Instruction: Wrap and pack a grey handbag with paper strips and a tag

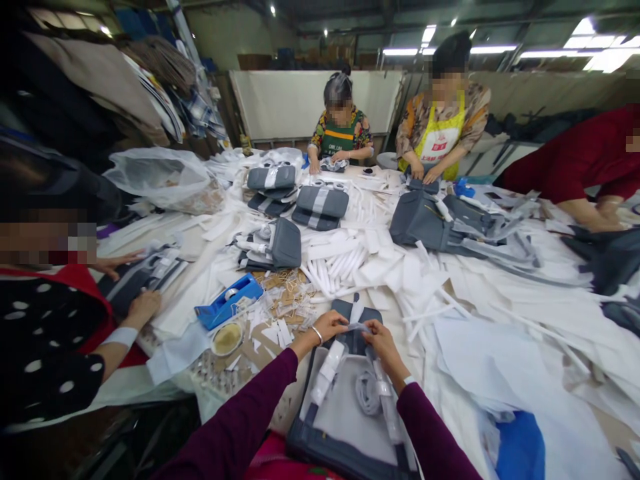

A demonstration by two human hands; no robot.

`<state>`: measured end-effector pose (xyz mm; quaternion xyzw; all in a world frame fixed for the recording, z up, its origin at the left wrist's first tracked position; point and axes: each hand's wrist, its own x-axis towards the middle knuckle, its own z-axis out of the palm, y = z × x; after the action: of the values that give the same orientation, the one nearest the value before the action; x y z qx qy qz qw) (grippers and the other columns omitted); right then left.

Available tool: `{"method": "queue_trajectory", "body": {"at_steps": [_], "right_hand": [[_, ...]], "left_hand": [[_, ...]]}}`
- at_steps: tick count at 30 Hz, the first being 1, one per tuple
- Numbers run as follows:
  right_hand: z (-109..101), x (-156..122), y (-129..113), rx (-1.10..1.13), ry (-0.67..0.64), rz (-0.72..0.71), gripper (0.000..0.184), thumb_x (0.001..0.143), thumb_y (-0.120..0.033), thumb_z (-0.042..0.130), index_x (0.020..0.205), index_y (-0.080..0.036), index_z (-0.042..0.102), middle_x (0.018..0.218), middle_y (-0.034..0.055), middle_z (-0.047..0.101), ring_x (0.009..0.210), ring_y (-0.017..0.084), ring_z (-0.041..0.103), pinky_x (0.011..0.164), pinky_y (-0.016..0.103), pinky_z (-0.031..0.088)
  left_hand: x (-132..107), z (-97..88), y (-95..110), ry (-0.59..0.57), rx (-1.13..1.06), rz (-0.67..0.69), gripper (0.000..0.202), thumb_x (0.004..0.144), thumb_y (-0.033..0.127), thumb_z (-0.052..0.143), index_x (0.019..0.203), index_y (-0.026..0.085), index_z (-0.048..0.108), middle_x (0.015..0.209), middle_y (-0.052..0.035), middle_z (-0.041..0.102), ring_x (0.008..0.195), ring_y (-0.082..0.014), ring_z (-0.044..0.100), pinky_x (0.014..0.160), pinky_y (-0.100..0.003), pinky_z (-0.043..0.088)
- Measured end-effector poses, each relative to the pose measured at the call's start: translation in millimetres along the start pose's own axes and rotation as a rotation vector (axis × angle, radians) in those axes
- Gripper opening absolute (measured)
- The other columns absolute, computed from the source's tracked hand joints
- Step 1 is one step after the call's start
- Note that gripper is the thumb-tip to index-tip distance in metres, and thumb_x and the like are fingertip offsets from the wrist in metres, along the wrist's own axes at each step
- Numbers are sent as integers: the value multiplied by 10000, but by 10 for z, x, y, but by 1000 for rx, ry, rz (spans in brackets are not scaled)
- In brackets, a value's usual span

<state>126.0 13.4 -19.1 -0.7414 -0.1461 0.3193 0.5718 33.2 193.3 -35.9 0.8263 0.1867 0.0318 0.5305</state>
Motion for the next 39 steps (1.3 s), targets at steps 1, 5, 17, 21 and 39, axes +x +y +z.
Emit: {"method": "queue_trajectory", "body": {"at_steps": [1,5,17,21,39], "right_hand": [[-3,5,4,-1,6,-2,224,587,-312,639,759,-175,595,626,-12,575,599,154,515,588,284,397],[-41,29,10,-20,59,-25,295,548,-321,669,802,-178,621,798,47,662,764,216,602,723,335,466],[-74,17,-68,-34,98,-12,317,531,-310,674,817,-175,644,893,94,685,887,280,630,883,425,464],[-112,33,-130,-61,124,-19,370,524,-333,690,855,-173,651,927,111,684,927,303,626,884,438,466],[988,59,-1585,108,-176,-460,477,647,-170,533,1111,-239,617,1162,53,607,959,186,570,802,324,471]], "left_hand": [[25,-77,-26,54,24,-21,132,763,223,697,880,167,672,915,-36,654,772,-130,588,761,-306,510],[144,-628,-232,384,149,-194,130,855,203,577,961,135,611,995,-60,612,925,-182,574,876,-400,473],[228,-1529,-605,457,218,-186,124,692,29,601,711,139,546,1095,-105,556,1185,-273,413,1010,-452,314],[315,-1782,-581,413,62,-183,157,733,129,623,650,154,492,826,-28,574,917,-189,533,879,-390,418],[-457,-2155,1142,-57,-443,48,462,729,388,688,1106,161,551,820,-20,644,353,25,212,329,-153,145]]}}
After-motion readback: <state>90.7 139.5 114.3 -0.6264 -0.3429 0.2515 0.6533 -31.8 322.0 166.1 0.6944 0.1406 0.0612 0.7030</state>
